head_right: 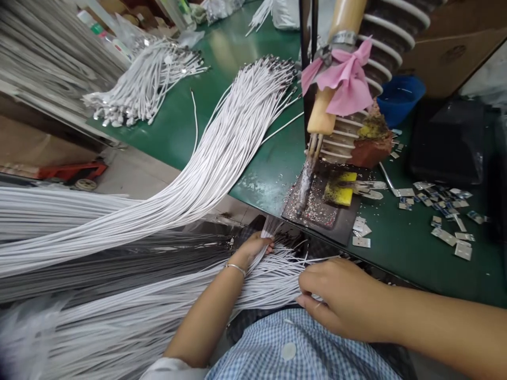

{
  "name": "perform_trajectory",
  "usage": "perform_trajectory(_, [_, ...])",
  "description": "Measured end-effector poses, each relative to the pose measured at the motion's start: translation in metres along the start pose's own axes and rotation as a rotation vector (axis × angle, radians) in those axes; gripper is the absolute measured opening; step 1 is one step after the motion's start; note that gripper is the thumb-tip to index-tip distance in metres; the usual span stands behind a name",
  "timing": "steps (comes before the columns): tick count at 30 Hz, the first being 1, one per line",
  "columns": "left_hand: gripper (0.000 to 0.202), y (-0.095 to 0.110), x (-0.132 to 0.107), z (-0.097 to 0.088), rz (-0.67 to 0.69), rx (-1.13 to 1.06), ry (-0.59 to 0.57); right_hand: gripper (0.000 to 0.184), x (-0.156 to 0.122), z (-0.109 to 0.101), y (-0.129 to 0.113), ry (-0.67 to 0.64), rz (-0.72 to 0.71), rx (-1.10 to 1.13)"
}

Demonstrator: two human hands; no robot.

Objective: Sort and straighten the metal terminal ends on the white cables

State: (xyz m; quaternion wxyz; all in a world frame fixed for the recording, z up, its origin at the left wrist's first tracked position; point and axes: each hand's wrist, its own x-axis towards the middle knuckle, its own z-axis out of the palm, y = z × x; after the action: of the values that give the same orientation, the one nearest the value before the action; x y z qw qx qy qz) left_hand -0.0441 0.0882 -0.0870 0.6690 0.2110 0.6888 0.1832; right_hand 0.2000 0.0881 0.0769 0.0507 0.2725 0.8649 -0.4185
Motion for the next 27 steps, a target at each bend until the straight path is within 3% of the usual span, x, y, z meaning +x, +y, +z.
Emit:
perform_trajectory(5, [0.031,0.011,0.002,-0.005,-0.005,-0.061,0.08,0.021,-0.001,-0.001,-0.001,0.001,-0.016,-0.01])
perform_trajectory(11, [0.029,0.019,0.009,0.021,0.018,-0.118,0.028,0.02,0.003,-0.004,-0.002,0.014,-0.035,-0.02])
perform_trajectory(14, [0.023,0.021,0.0,0.029,0.061,-0.188,-0.004,0.018,0.003,-0.009,-0.004,0.006,-0.027,0.012])
perform_trajectory(17, [0.014,0.017,-0.029,0.033,0.13,-0.302,-0.042,0.015,0.002,-0.012,-0.005,-0.003,0.007,0.095])
perform_trajectory(23, [0.028,-0.001,-0.109,0.042,0.181,-0.487,-0.166,0.012,0.004,-0.008,-0.002,0.081,0.027,0.217])
perform_trajectory(27, [0.031,-0.001,-0.133,0.046,0.224,-0.516,-0.284,0.027,0.007,-0.008,-0.001,0.203,0.064,0.291])
